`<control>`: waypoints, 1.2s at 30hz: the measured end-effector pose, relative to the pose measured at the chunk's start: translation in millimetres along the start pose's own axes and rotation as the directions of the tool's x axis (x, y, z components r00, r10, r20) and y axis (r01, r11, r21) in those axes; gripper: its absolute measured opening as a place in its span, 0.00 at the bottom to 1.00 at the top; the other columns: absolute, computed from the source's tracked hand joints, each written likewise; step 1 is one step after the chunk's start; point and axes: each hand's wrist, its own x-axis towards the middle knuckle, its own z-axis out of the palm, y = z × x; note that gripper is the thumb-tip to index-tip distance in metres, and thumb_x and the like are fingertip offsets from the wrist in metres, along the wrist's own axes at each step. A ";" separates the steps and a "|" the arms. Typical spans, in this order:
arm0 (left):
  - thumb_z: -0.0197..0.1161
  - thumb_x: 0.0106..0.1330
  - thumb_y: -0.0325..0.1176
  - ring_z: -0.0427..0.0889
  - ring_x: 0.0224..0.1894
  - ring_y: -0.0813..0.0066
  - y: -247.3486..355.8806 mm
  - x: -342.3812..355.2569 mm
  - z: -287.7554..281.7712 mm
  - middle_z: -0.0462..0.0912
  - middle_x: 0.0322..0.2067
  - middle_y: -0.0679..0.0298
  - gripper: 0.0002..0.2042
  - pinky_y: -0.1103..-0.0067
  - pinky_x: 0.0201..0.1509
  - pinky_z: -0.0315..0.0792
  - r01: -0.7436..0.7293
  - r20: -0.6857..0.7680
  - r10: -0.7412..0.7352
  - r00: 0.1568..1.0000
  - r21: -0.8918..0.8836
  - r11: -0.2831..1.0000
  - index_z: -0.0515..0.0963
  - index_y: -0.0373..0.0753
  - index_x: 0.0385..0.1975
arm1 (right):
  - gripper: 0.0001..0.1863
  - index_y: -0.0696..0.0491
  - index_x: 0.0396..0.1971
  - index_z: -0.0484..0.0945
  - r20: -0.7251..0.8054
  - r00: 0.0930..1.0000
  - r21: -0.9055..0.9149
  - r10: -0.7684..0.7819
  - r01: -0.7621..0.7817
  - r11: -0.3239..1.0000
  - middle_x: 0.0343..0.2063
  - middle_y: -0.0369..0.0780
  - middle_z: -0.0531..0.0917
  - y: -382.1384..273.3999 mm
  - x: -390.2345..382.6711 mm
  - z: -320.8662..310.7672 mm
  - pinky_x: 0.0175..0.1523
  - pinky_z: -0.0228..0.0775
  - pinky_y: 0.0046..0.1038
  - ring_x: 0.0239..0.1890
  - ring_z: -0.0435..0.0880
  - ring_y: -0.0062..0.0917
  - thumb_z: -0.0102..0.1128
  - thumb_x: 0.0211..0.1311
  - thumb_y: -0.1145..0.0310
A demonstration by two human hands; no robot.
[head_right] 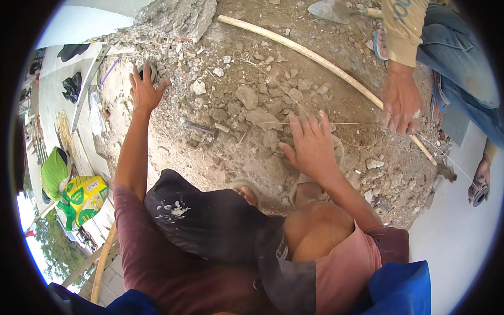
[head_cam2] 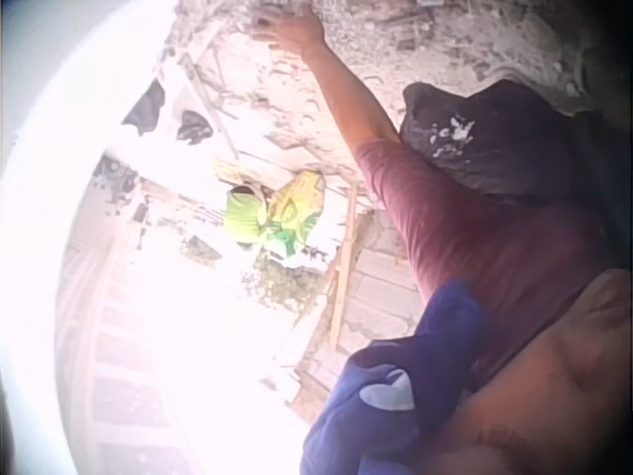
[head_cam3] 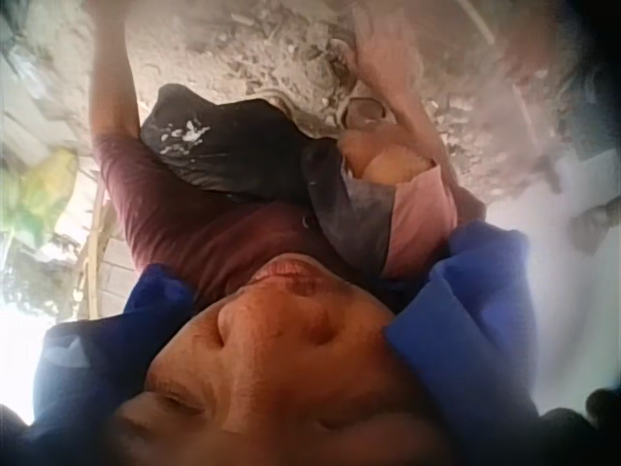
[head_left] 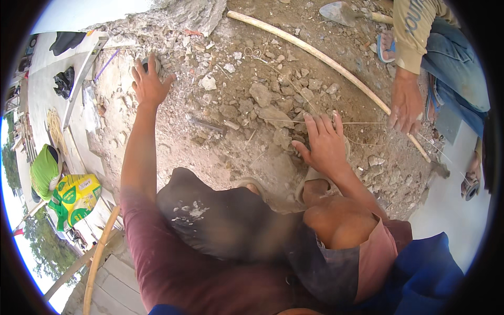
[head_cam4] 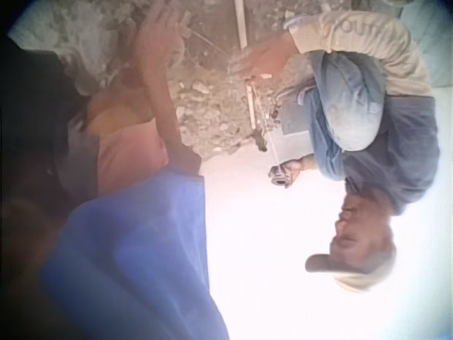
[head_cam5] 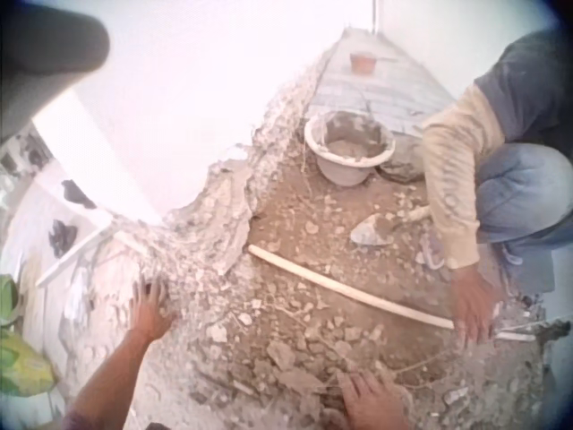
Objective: The person hammers nails into the ground to secure a string line, assisted by another person who holds a wooden stick. The person uses a hammer to drive nails into the dirt floor, adjusting the string tension and position as needed.
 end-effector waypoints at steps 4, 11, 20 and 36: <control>0.70 0.68 0.53 0.50 0.81 0.41 4.5 -13.8 12.1 0.55 0.78 0.45 0.38 0.48 0.77 0.58 -0.300 -0.316 0.250 0.915 -0.122 0.946 0.65 0.48 0.75 | 0.14 0.54 0.27 0.77 0.028 0.993 0.360 -0.114 0.096 0.928 0.19 0.39 0.77 -8.8 4.6 -31.3 0.29 0.67 0.41 0.21 0.77 0.39 0.68 0.68 0.63; 0.65 0.74 0.48 0.84 0.59 0.55 158.7 -118.4 -95.0 0.87 0.51 0.53 0.19 0.58 0.64 0.76 -0.580 -0.246 0.848 0.469 -0.810 0.086 0.83 0.39 0.53 | 0.13 0.57 0.21 0.77 -0.419 0.907 0.372 0.041 0.131 0.919 0.15 0.36 0.72 -4.2 9.7 -153.4 0.24 0.56 0.31 0.16 0.67 0.26 0.70 0.65 0.75; 0.59 0.80 0.41 0.77 0.28 0.70 132.2 -77.4 -129.0 0.80 0.26 0.63 0.15 0.72 0.36 0.73 0.006 0.198 0.824 0.531 -0.973 0.230 0.82 0.34 0.38 | 0.15 0.59 0.45 0.85 -0.471 0.882 -0.422 -0.038 -0.187 0.887 0.43 0.44 0.87 63.0 -9.3 -199.3 0.56 0.70 0.34 0.49 0.84 0.35 0.72 0.67 0.64; 0.58 0.81 0.37 0.71 0.25 0.83 123.7 -80.7 -154.3 0.76 0.22 0.71 0.13 0.78 0.31 0.66 -0.086 0.186 0.855 0.484 -0.962 0.259 0.82 0.36 0.35 | 0.13 0.52 0.47 0.85 -0.468 0.879 -0.427 -0.087 -0.139 0.893 0.38 0.39 0.86 64.9 8.7 -185.5 0.49 0.71 0.37 0.40 0.83 0.34 0.66 0.72 0.59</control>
